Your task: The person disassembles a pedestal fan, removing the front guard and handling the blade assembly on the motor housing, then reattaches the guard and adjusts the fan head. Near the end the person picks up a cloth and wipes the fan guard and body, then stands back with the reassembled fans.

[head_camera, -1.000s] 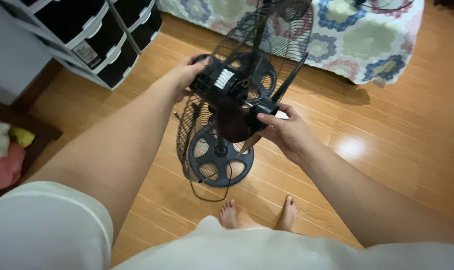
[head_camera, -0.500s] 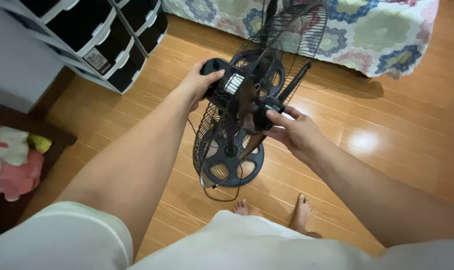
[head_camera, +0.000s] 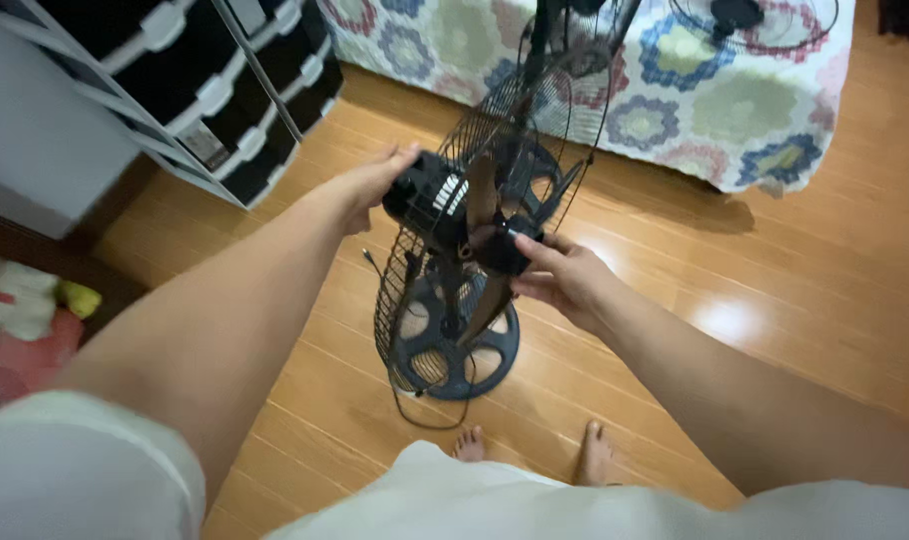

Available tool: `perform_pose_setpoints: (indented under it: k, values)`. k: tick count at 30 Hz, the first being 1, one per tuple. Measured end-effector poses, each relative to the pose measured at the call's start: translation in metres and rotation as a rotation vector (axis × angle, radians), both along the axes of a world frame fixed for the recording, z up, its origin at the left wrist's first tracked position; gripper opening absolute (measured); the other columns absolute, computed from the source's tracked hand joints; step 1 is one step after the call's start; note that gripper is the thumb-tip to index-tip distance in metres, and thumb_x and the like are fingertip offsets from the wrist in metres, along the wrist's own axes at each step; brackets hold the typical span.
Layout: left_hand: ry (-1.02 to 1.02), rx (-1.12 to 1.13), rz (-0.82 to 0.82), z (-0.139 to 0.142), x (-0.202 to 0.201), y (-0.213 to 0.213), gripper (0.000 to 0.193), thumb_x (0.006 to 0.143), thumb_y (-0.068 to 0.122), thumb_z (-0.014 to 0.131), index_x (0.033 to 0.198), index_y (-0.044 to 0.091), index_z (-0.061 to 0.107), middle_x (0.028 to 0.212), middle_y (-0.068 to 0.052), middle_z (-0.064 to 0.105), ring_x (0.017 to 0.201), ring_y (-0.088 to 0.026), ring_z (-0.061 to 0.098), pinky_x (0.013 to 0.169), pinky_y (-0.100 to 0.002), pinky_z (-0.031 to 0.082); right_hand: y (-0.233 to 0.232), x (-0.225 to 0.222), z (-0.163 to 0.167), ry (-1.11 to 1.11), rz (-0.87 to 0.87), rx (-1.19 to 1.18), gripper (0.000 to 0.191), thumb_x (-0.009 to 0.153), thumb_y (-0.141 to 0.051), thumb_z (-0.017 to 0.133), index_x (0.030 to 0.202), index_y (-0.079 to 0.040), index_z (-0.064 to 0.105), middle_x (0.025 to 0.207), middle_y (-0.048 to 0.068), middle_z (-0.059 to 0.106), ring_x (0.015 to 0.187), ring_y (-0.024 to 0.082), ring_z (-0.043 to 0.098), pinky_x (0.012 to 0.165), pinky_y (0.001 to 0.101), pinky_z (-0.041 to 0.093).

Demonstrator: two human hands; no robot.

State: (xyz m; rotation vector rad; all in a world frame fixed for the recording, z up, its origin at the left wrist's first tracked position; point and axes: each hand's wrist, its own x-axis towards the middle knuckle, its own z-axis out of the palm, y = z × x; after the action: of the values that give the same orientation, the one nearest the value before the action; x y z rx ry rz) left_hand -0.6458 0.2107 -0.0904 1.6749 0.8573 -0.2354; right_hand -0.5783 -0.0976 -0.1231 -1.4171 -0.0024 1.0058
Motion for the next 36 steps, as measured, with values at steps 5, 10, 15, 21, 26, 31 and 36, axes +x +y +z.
perform_pose_setpoints:
  k: [5, 10, 15, 21, 26, 31, 36]
  values:
    - [-0.282, 0.139, 0.231, 0.09, -0.029, 0.005, 0.065, 0.091, 0.062, 0.057, 0.147, 0.032, 0.044, 0.145, 0.003, 0.046, 0.126, -0.025, 0.041, 0.095, -0.054, 0.036, -0.017, 0.017, 0.006, -0.002, 0.032, -0.1, 0.072, 0.085, -0.038, 0.076, 0.142, -0.003, 0.049, 0.105, 0.011, 0.062, 0.095, 0.027, 0.071, 0.087, 0.0391, 0.062]
    - [-0.869, 0.33, 0.371, 0.186, -0.042, -0.063, 0.019, 0.103, 0.027, 0.063, 0.117, 0.016, 0.07, 0.104, 0.008, 0.067, 0.091, -0.005, 0.057, 0.076, -0.025, 0.051, -0.056, 0.062, 0.01, -0.058, 0.11, 0.016, 0.055, 0.085, -0.036, 0.076, 0.125, -0.003, 0.06, 0.1, 0.01, 0.064, 0.091, 0.023, 0.068, 0.085, 0.0377, 0.061]
    - [-1.134, 0.363, 0.301, 0.213, 0.013, -0.188, 0.007, 0.106, 0.016, 0.061, 0.104, 0.011, 0.066, 0.098, 0.005, 0.068, 0.087, -0.005, 0.061, 0.074, -0.024, 0.053, -0.116, 0.129, 0.03, -0.112, 0.154, 0.032, 0.039, 0.085, -0.034, 0.077, 0.109, -0.004, 0.065, 0.099, 0.008, 0.065, 0.091, 0.019, 0.068, 0.086, 0.0361, 0.061]
    - [-0.985, 0.136, 0.293, 0.152, 0.144, -0.326, 0.016, 0.097, 0.019, 0.077, 0.094, 0.007, 0.069, 0.08, 0.001, 0.061, 0.07, -0.008, 0.053, 0.062, -0.023, 0.043, -0.193, 0.211, 0.07, -0.143, 0.143, 0.096, 0.03, 0.089, -0.03, 0.073, 0.105, -0.005, 0.065, 0.096, 0.007, 0.067, 0.089, 0.017, 0.068, 0.086, 0.0352, 0.061]
    - [-0.834, -0.04, 0.298, 0.097, 0.232, -0.386, 0.012, 0.086, 0.008, 0.074, 0.097, 0.007, 0.07, 0.083, 0.004, 0.067, 0.073, -0.005, 0.058, 0.065, -0.022, 0.047, -0.232, 0.278, 0.092, -0.176, 0.076, 0.119, 0.021, 0.093, -0.026, 0.069, 0.102, -0.008, 0.064, 0.089, 0.003, 0.066, 0.081, 0.014, 0.065, 0.077, 0.0323, 0.06]
    - [-0.757, -0.244, 0.318, 0.044, 0.319, -0.397, 0.016, 0.085, 0.004, 0.075, 0.1, 0.004, 0.068, 0.083, 0.0, 0.067, 0.07, -0.009, 0.058, 0.061, -0.024, 0.047, -0.248, 0.366, 0.081, -0.192, 0.043, 0.132, 0.016, 0.095, -0.026, 0.068, 0.097, -0.01, 0.065, 0.081, 0.0, 0.065, 0.071, 0.012, 0.063, 0.068, 0.03, 0.056]
    - [-0.579, -0.348, 0.269, 0.006, 0.424, -0.386, 0.016, 0.092, 0.017, 0.073, 0.101, 0.005, 0.07, 0.079, -0.004, 0.07, 0.064, -0.011, 0.059, 0.057, -0.025, 0.045, -0.266, 0.473, 0.054, -0.192, -0.026, 0.069, 0.023, 0.098, -0.031, 0.067, 0.093, -0.008, 0.069, 0.077, 0.001, 0.066, 0.066, 0.01, 0.058, 0.058, 0.0257, 0.045]
